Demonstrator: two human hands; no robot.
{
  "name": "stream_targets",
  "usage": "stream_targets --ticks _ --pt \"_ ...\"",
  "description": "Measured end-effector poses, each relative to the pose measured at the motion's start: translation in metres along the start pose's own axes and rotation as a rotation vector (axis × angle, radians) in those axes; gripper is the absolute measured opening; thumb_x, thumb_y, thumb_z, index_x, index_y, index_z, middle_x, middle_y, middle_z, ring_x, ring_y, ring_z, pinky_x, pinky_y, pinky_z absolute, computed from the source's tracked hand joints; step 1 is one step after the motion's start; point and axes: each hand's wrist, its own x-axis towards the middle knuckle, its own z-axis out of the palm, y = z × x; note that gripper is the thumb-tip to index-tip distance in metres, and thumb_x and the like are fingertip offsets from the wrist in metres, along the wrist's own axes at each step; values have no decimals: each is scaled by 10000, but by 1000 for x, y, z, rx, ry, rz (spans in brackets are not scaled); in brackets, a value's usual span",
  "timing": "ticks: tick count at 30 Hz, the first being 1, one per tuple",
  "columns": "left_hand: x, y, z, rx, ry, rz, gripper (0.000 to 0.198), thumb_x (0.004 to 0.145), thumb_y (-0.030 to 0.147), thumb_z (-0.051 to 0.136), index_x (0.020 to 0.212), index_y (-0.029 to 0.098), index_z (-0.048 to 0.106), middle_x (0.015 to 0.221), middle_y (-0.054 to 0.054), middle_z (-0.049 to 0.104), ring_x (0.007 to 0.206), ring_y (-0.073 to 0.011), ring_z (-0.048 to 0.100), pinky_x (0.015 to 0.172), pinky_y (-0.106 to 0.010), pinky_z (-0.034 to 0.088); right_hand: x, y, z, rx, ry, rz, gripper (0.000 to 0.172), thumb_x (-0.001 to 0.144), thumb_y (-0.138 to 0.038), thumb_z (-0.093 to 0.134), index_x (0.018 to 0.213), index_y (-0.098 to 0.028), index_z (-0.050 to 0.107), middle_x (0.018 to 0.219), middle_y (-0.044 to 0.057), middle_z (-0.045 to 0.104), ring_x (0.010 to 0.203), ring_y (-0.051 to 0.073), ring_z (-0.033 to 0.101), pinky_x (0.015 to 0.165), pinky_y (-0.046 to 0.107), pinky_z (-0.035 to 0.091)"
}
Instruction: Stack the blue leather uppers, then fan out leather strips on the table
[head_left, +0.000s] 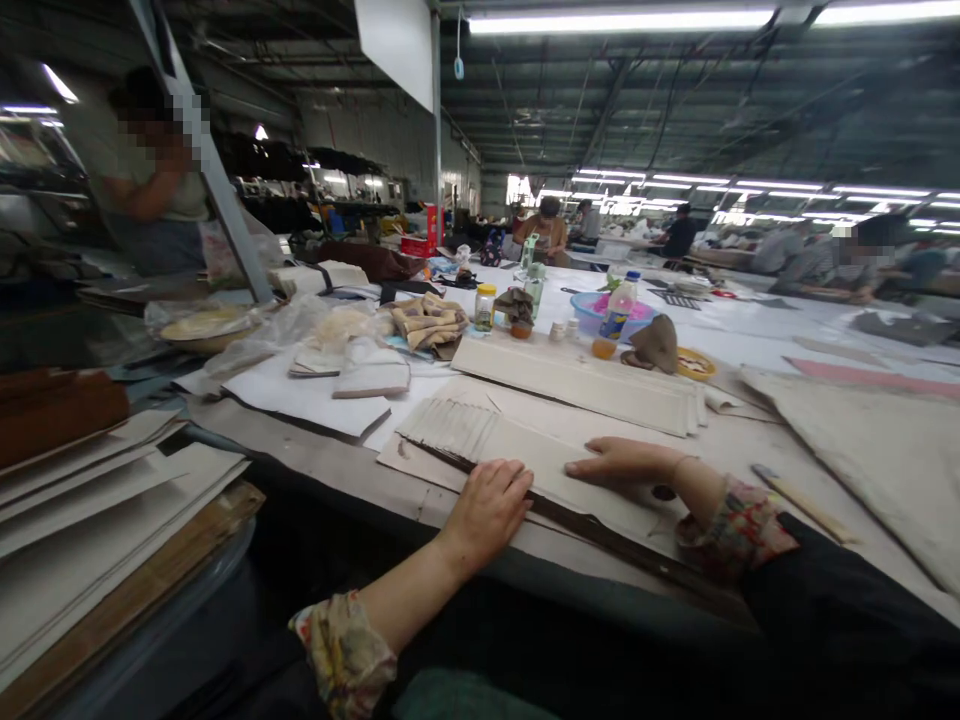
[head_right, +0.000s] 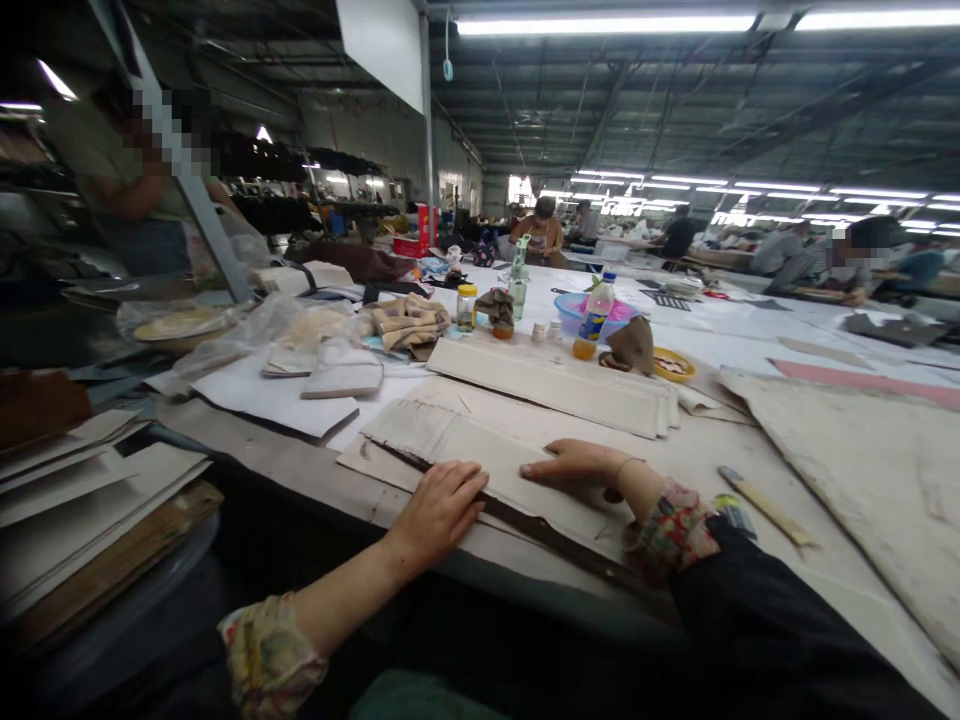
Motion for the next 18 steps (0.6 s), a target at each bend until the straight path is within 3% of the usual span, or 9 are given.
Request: stream_targets --ticks 3,8,10,12,15,18 --pt "16 -1 -19 -17 -52 26 320 854 367 455 1117 198 526 1189 -72 516 1101 -209 442 967 -372 315 -12 -13 -10 44 -145 2 551 692 -688 488 927 -216 646 973 85 657 856 242 613 746 341 481" --pt "63 -18 -52 94 -93 248 608 792 451 527 1320 208 347 1364 -81 363 1262 -233 294 1061 -418 137 -41 -45 -16 -209 96 -101 477 724 -638 516 875 -191 591 809 78 653 732 245 611 618 318 463" --pt "75 -27 -50 101 -214 278 621 754 456 569 1294 216 380 1277 -73 465 1178 -222 404 1026 -388 211 -49 -52 -9 -304 206 -166 440 741 -569 556 911 -163 562 851 86 640 758 244 606 632 315 465" --pt "81 -34 -42 118 -304 263 508 727 398 606 1192 240 477 1136 -47 560 1050 -207 497 934 -346 311 -54 -52 -1 -363 261 -191 435 743 -527 585 932 -137 537 878 92 621 779 237 596 653 315 467" --pt "80 -39 -29 149 -280 278 400 729 365 598 1104 242 530 1070 -47 589 1004 -214 518 882 -339 335 -62 -43 6 -366 291 -171 461 746 -546 579 948 -137 514 888 83 609 802 234 588 672 324 471" --pt "76 -42 -24 164 -226 323 401 747 399 570 1113 240 529 1079 -53 589 998 -222 523 886 -348 330 -76 -32 9 -321 307 -55 535 754 -618 514 1014 -151 488 878 82 611 779 245 593 657 354 472"
